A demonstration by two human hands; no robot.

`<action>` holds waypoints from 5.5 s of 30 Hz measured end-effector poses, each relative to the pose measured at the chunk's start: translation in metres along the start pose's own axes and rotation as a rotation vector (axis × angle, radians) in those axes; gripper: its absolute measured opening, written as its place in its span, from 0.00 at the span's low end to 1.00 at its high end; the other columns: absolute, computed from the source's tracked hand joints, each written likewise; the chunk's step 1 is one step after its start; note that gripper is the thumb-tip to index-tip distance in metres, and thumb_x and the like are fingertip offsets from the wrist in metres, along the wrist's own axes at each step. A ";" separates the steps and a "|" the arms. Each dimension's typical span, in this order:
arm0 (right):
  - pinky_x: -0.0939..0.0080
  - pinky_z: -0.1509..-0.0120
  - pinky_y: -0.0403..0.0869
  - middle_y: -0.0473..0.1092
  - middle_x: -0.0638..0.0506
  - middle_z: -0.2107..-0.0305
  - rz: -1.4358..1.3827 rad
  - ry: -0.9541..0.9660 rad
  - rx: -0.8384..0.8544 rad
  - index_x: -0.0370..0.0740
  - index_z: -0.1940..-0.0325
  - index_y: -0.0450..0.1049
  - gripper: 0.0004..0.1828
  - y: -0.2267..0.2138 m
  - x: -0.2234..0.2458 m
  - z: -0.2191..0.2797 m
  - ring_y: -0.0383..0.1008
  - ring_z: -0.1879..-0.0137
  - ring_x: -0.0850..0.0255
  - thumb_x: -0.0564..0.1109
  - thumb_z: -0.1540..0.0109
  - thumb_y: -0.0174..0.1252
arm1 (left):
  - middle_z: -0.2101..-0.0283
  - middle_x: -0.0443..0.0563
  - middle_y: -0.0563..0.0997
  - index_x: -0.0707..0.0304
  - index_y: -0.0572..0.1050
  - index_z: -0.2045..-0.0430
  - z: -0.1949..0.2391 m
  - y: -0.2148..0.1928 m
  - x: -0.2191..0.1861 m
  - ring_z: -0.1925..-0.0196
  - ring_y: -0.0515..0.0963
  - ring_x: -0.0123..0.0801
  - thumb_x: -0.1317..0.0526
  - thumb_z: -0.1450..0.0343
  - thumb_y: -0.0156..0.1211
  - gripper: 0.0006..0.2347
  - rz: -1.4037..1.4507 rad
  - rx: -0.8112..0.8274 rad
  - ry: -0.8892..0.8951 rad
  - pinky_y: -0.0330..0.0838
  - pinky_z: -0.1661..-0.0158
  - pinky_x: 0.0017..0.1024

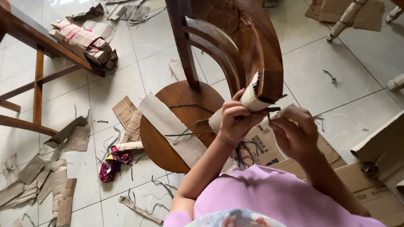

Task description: Wrapping a wooden chair leg with cardboard and securing it with wire for protection.

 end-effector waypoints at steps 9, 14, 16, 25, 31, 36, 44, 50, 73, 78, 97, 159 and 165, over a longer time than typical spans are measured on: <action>0.54 0.56 0.79 0.74 0.41 0.62 -0.188 -0.037 -0.180 0.32 0.59 0.79 0.04 0.012 0.003 -0.015 0.78 0.62 0.52 0.29 0.37 0.63 | 0.63 0.50 0.72 0.62 0.86 0.69 -0.001 -0.005 0.003 0.63 0.70 0.38 0.70 0.33 0.71 0.04 0.001 -0.051 -0.009 0.80 0.44 0.56; 0.53 0.61 0.78 0.75 0.37 0.71 -0.340 0.017 -0.260 0.24 0.63 0.77 0.06 0.009 -0.004 -0.025 0.77 0.71 0.51 0.21 0.41 0.64 | 0.64 0.55 0.71 0.69 0.85 0.71 0.001 -0.009 0.011 0.63 0.72 0.37 0.72 0.35 0.73 0.04 0.115 -0.126 -0.068 0.80 0.45 0.57; 0.51 0.63 0.78 0.75 0.35 0.74 -0.425 0.027 -0.275 0.22 0.63 0.76 0.07 0.011 0.000 -0.030 0.76 0.74 0.51 0.20 0.42 0.63 | 0.64 0.57 0.71 0.72 0.84 0.72 -0.001 -0.011 0.009 0.64 0.73 0.38 0.73 0.36 0.73 0.04 0.123 -0.152 -0.073 0.80 0.46 0.57; 0.55 0.72 0.74 0.74 0.31 0.78 -0.324 -0.066 -0.288 0.18 0.66 0.75 0.09 0.005 0.020 -0.051 0.70 0.81 0.50 0.16 0.45 0.64 | 0.65 0.62 0.75 0.76 0.81 0.77 0.003 -0.023 0.017 0.63 0.84 0.50 0.77 0.40 0.75 0.06 0.166 -0.271 -0.171 0.81 0.53 0.61; 0.56 0.70 0.75 0.72 0.38 0.74 -0.140 -0.102 -0.235 0.19 0.60 0.82 0.09 0.008 0.029 -0.050 0.71 0.76 0.55 0.19 0.43 0.65 | 0.57 0.67 0.74 0.77 0.81 0.76 0.016 -0.021 0.025 0.56 0.84 0.51 0.77 0.35 0.68 0.02 0.238 -0.226 -0.168 0.79 0.47 0.58; 0.57 0.66 0.78 0.72 0.42 0.71 -0.030 -0.092 -0.115 0.24 0.54 0.82 0.09 0.014 0.040 -0.054 0.74 0.72 0.55 0.25 0.38 0.63 | 0.53 0.64 0.70 0.75 0.82 0.73 0.017 -0.023 0.030 0.52 0.80 0.42 0.76 0.34 0.69 0.02 0.358 -0.236 -0.166 0.76 0.44 0.61; 0.56 0.58 0.80 0.69 0.46 0.66 0.112 0.101 0.194 0.30 0.50 0.78 0.08 0.018 0.051 -0.072 0.77 0.63 0.53 0.34 0.34 0.61 | 0.55 0.65 0.66 0.74 0.76 0.75 0.019 -0.026 0.041 0.55 0.77 0.44 0.69 0.36 0.75 0.09 0.394 -0.275 -0.267 0.79 0.48 0.58; 0.49 0.55 0.80 0.67 0.44 0.67 0.160 0.189 0.273 0.31 0.57 0.75 0.05 0.020 0.047 -0.073 0.77 0.61 0.46 0.38 0.30 0.58 | 0.54 0.66 0.66 0.74 0.77 0.79 0.017 -0.028 0.044 0.51 0.77 0.46 0.68 0.39 0.77 0.10 0.447 -0.230 -0.282 0.77 0.45 0.58; 0.61 0.62 0.78 0.73 0.50 0.67 -0.089 0.258 0.129 0.35 0.57 0.81 0.06 0.017 0.028 -0.061 0.78 0.67 0.58 0.32 0.38 0.65 | 0.57 0.60 0.73 0.70 0.78 0.74 0.026 -0.019 0.035 0.66 0.80 0.32 0.65 0.31 0.71 0.08 0.497 -0.243 -0.570 0.80 0.63 0.27; 0.61 0.68 0.74 0.71 0.45 0.71 -0.014 0.144 0.036 0.33 0.63 0.79 0.09 0.005 0.018 -0.048 0.73 0.71 0.57 0.26 0.36 0.58 | 0.67 0.53 0.76 0.64 0.71 0.75 0.014 -0.023 0.031 0.65 0.73 0.38 0.65 0.28 0.65 0.08 0.385 -0.225 -0.527 0.69 0.63 0.31; 0.53 0.54 0.74 0.68 0.47 0.68 -0.071 0.165 -0.107 0.36 0.63 0.68 0.07 0.017 0.005 -0.034 0.73 0.60 0.48 0.35 0.31 0.56 | 0.69 0.32 0.84 0.46 0.80 0.68 -0.044 -0.027 -0.007 0.67 0.84 0.27 0.62 0.28 0.64 0.02 -0.194 0.302 -0.359 0.69 0.49 0.29; 0.54 0.54 0.79 0.69 0.44 0.67 -0.432 0.552 0.134 0.33 0.59 0.73 0.06 0.029 0.009 -0.031 0.79 0.61 0.53 0.36 0.30 0.52 | 0.65 0.52 0.87 0.73 0.71 0.50 -0.031 -0.034 -0.015 0.71 0.85 0.35 0.70 0.35 0.74 0.21 0.047 0.087 -0.060 0.78 0.48 0.46; 0.55 0.54 0.79 0.70 0.45 0.67 -0.477 0.524 0.071 0.33 0.56 0.74 0.02 0.028 0.006 -0.031 0.80 0.60 0.56 0.32 0.32 0.57 | 0.68 0.50 0.86 0.74 0.75 0.57 -0.038 -0.037 -0.018 0.74 0.84 0.39 0.73 0.33 0.69 0.13 -0.002 0.133 -0.043 0.78 0.48 0.54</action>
Point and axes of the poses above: each hand's wrist, its own z-axis away from the middle knuckle, its own y-axis out of the palm, x = y × z, the point moved 8 cm from there along -z, towards the middle knuckle
